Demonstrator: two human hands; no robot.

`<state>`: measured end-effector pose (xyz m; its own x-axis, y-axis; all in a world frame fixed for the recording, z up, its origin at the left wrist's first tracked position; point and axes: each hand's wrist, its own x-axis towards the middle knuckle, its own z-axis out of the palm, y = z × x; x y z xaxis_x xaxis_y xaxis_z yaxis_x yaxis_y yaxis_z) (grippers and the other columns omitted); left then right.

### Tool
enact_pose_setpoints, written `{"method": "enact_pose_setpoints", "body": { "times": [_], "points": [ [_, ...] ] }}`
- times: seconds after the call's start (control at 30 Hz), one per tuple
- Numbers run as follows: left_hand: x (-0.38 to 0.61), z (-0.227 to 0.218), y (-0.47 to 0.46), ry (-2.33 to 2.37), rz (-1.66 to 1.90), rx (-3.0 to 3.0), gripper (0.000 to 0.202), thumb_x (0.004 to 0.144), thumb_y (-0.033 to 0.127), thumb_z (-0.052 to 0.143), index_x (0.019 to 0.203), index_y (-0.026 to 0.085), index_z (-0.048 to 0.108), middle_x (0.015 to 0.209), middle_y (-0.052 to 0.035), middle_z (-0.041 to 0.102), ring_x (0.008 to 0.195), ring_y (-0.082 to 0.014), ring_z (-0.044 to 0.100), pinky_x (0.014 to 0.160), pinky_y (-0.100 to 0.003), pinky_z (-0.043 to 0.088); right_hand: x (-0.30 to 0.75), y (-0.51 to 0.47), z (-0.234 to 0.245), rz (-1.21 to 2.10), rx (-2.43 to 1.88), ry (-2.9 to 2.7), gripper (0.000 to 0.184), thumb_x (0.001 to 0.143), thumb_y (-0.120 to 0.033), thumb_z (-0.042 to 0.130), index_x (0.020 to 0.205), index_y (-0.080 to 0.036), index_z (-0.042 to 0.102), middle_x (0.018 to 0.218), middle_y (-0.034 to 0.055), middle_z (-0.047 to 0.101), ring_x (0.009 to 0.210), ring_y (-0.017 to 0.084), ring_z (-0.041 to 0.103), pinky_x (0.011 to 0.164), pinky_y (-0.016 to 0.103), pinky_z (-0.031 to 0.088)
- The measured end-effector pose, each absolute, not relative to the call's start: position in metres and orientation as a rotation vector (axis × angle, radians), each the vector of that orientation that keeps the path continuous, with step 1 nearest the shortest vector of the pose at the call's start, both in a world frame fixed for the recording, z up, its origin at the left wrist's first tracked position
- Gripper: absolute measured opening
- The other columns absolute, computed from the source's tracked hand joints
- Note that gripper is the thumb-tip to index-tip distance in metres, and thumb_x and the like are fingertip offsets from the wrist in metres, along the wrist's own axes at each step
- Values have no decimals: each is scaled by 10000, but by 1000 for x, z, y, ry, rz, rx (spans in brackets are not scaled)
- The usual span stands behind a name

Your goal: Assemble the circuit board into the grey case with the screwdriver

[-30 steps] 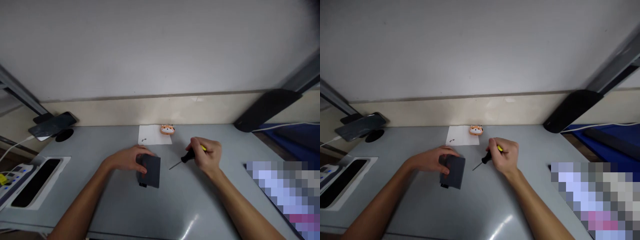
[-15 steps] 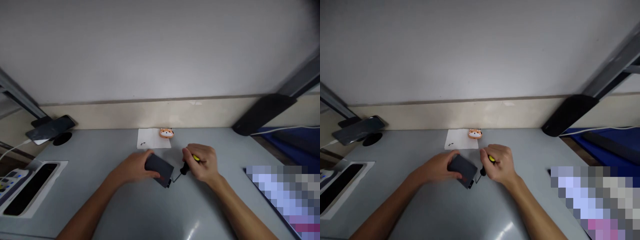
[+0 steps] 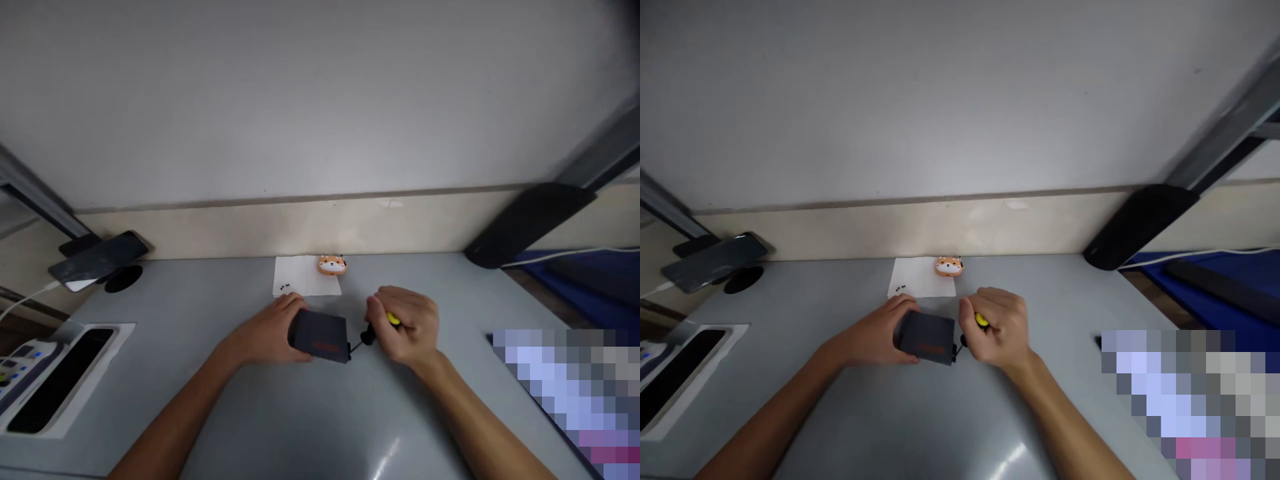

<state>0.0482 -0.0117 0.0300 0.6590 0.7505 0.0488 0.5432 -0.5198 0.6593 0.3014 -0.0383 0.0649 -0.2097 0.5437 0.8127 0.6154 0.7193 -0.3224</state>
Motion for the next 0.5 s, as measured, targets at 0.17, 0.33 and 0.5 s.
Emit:
{"method": "enact_pose_setpoints", "body": {
  "times": [0.17,0.33,0.5],
  "points": [
    [62,19,-16,1090,511,2285,646,628,398,910,1152,255,560,1210,-79,580,1159,-323,552,982,-461,477,301,-37,62,-147,-897,-1804,403,936,-72,494,556,-208,491,456,-15,482,428,118,435,496,309,279],
    [65,11,-17,1118,527,2285,675,626,409,917,1178,252,563,1215,-87,570,1160,-329,544,1001,-482,471,310,-36,60,-250,-968,-1701,417,948,-129,518,539,-210,526,462,-1,514,442,132,482,502,311,313],
    [52,17,-17,1047,418,2256,819,673,526,884,1355,284,498,1378,-101,479,1313,-348,471,1081,-500,449,313,-39,62,-110,-1129,-1408,450,998,-204,496,561,-205,607,479,-8,515,431,119,468,486,292,345]
  ]
}}
